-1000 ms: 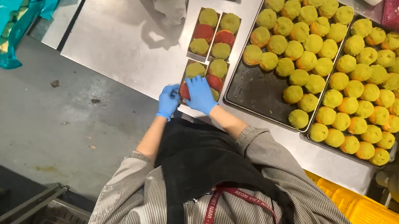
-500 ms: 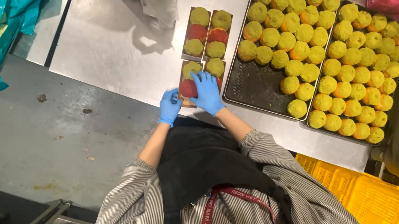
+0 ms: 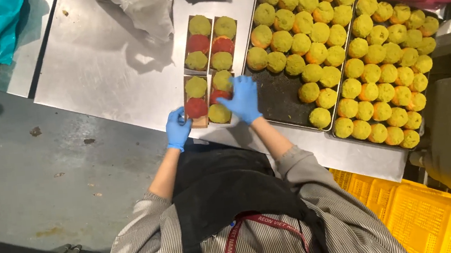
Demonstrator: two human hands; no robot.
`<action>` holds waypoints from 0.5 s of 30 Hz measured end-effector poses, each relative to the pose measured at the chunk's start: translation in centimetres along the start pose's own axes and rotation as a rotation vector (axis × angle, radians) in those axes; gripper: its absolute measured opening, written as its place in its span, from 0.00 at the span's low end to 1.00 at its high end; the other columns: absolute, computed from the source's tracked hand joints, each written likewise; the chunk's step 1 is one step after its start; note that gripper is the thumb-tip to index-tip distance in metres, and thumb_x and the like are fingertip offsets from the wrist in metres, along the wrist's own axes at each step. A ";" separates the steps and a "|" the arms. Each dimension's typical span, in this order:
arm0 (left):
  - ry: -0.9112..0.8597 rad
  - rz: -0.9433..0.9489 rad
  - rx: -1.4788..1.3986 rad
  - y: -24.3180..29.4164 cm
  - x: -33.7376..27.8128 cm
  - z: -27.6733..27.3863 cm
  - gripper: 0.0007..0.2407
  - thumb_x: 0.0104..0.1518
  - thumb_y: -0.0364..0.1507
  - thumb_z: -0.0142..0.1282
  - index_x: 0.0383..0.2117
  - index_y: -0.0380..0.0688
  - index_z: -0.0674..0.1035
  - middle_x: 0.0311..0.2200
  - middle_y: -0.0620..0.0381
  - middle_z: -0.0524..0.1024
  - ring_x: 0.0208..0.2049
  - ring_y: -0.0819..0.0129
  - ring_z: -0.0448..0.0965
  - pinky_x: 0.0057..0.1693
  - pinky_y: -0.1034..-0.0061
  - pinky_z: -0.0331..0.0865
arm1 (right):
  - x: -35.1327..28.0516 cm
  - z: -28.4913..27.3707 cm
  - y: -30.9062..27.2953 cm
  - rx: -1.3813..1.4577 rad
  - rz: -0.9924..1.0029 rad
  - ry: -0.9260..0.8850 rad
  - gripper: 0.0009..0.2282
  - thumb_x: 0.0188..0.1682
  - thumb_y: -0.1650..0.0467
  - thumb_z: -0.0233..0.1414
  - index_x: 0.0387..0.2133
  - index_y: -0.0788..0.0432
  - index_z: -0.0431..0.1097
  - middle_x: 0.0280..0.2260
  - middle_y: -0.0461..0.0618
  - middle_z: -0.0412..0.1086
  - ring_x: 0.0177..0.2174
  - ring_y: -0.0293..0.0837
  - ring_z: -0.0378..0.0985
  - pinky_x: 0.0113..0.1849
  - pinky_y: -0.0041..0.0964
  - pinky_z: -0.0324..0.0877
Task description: Packaging green and red round pastries into boxes and placing them in a crate.
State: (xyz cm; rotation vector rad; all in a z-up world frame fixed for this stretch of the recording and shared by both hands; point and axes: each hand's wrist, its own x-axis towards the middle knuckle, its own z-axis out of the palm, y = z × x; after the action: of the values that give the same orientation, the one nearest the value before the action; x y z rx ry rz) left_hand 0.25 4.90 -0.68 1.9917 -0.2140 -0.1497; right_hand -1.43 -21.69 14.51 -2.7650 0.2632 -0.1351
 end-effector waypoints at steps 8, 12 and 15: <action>-0.057 -0.129 -0.089 -0.7 0.0 -0.1 0.20 0.48 0.23 0.67 0.51 0.42 0.79 0.38 0.56 0.76 0.27 0.74 0.75 0.40 0.78 0.76 | 4.5 -3.2 17.4 -0.214 0.244 0.133 0.42 0.27 0.55 0.70 0.53 0.64 0.62 0.45 0.63 0.67 0.46 0.62 0.67 0.46 0.57 0.62; -0.061 -0.147 -0.067 0.5 0.2 -0.5 0.19 0.49 0.21 0.66 0.50 0.41 0.80 0.36 0.60 0.78 0.28 0.78 0.76 0.40 0.80 0.75 | 5.3 -2.7 18.1 -0.171 0.242 0.035 0.42 0.24 0.55 0.72 0.50 0.64 0.61 0.44 0.68 0.66 0.46 0.65 0.66 0.48 0.58 0.62; -0.081 -0.254 -0.200 -0.5 0.1 -0.3 0.19 0.49 0.21 0.66 0.50 0.41 0.80 0.35 0.60 0.78 0.28 0.78 0.75 0.39 0.80 0.75 | 5.1 -2.3 17.8 -0.151 0.261 0.021 0.36 0.28 0.58 0.71 0.47 0.62 0.62 0.44 0.68 0.66 0.46 0.66 0.65 0.48 0.56 0.62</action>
State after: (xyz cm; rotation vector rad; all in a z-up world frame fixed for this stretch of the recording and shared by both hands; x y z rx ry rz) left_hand 0.42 5.31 -1.01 1.8083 0.0041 -0.3992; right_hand 0.35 -39.88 10.58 -2.8463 0.6615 -0.0802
